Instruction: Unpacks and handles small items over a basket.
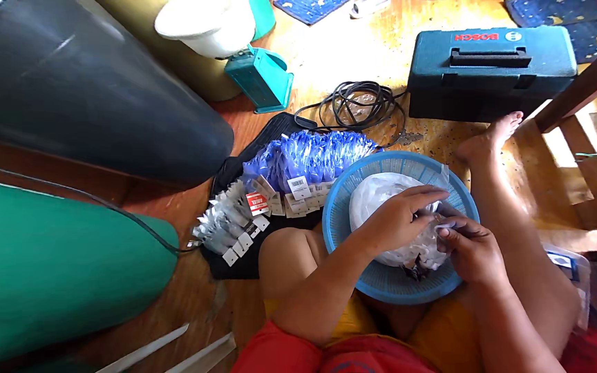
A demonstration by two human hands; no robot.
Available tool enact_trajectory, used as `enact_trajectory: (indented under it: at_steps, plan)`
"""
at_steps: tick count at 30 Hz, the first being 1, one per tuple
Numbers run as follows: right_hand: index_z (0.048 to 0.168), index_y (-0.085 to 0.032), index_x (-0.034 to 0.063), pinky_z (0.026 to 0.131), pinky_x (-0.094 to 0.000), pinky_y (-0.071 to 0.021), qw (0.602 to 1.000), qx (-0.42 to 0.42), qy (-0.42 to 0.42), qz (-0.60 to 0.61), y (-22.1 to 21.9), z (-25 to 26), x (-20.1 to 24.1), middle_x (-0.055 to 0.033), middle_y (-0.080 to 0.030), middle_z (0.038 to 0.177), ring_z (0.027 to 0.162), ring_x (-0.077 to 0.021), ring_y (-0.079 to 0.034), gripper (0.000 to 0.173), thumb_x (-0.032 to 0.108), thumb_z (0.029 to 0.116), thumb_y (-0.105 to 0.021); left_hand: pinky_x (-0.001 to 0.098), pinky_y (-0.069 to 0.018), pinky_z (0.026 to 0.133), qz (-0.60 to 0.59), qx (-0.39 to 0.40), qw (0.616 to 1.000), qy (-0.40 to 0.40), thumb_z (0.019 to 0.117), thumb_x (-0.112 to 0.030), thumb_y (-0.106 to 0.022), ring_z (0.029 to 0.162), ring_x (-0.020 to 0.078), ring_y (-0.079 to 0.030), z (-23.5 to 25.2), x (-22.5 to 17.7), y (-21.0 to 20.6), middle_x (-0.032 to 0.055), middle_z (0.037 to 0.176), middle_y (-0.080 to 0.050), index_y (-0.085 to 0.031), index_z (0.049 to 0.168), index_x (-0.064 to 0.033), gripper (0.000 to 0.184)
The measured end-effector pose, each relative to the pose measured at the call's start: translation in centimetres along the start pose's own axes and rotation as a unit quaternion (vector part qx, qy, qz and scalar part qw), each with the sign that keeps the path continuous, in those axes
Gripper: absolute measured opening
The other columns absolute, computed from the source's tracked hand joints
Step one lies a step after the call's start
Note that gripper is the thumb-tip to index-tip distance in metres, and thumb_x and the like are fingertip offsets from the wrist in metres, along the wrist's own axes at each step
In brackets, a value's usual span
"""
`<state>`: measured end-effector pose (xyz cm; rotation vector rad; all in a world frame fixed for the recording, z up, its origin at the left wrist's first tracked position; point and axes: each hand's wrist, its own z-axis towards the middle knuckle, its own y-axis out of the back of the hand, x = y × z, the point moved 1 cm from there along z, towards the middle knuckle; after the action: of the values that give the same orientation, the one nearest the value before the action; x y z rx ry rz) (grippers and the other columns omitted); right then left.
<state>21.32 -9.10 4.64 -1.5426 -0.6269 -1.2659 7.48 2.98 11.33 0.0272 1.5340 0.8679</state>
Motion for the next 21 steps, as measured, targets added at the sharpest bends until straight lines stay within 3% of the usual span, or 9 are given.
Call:
enact_trajectory:
  at_steps: [5,9,11,14,18,21]
  plan:
    - [0.093,-0.074,0.0066,0.057,-0.0216,-0.0562,0.994,-0.05,-0.057,0.074,-0.2,0.1,0.3,-0.0015,-0.072,0.08,0.059,-0.0052,-0.062,0.012,0.002,0.0932,-0.064,0.0314,-0.0568,0.088,0.026,0.122,0.991,0.039,0.0967,-0.005,-0.063,0.102,0.0171,-0.068,-0.6,0.7,-1.6,0.011,0.157,-0.046,-0.048,0.153,-0.0086,0.058]
    - [0.093,-0.075,0.0049,0.056,-0.0205,-0.0552,0.995,-0.062,-0.069,0.027,0.0,0.1,0.4,-0.0019,-0.072,0.081,0.059,-0.005,-0.062,0.011,0.0,0.092,-0.065,0.0313,-0.0563,0.091,0.004,0.122,0.992,0.039,0.0961,-0.009,-0.067,0.107,0.0181,-0.067,-0.8,1.7,-1.8,0.0155,0.159,-0.04,-0.035,0.159,-0.0107,0.071]
    - [0.092,-0.075,0.0048,0.056,-0.0202,-0.0554,0.996,-0.064,-0.059,0.011,0.5,0.1,0.7,-0.0018,-0.073,0.08,0.059,-0.0053,-0.062,0.011,-0.001,0.0908,-0.066,0.0342,-0.057,0.091,0.026,0.1,0.991,0.081,0.0987,-0.013,-0.065,0.108,0.0197,-0.067,-0.8,2.2,-1.1,0.0131,0.155,-0.046,-0.044,0.155,-0.0138,0.06]
    - [0.093,-0.076,0.0054,0.056,-0.0203,-0.0562,0.997,-0.07,-0.041,-0.014,1.4,0.1,1.1,-0.0012,-0.073,0.08,0.059,-0.0053,-0.063,0.01,0.0,0.09,-0.068,0.0464,-0.0502,0.103,0.125,0.15,0.957,0.214,0.1046,-0.023,-0.056,0.114,0.0267,-0.066,-0.7,3.1,0.3,0.0139,0.13,-0.066,-0.065,0.133,-0.0072,0.034]
    - [0.093,-0.076,0.0061,0.056,-0.0201,-0.056,0.995,-0.095,-0.017,-0.029,2.2,0.2,1.5,-0.0001,-0.073,0.079,0.059,-0.0049,-0.063,0.01,0.0,0.0903,-0.068,0.058,-0.0439,0.107,0.21,0.265,0.881,0.332,0.1067,-0.036,-0.05,0.124,0.0341,-0.061,-1.1,4.7,0.3,0.0181,0.125,-0.068,-0.067,0.128,-0.0054,0.041]
    - [0.091,-0.074,0.0048,0.056,-0.0203,-0.056,0.99,-0.129,-0.005,-0.053,2.5,0.1,2.1,-0.0004,-0.073,0.079,0.058,-0.0053,-0.063,0.009,-0.001,0.0904,-0.067,0.0555,-0.0455,0.106,0.195,0.24,0.901,0.306,0.1062,-0.033,-0.052,0.122,0.0325,-0.063,-1.3,5.3,-1.2,0.0171,0.125,-0.068,-0.066,0.129,-0.0058,0.038]
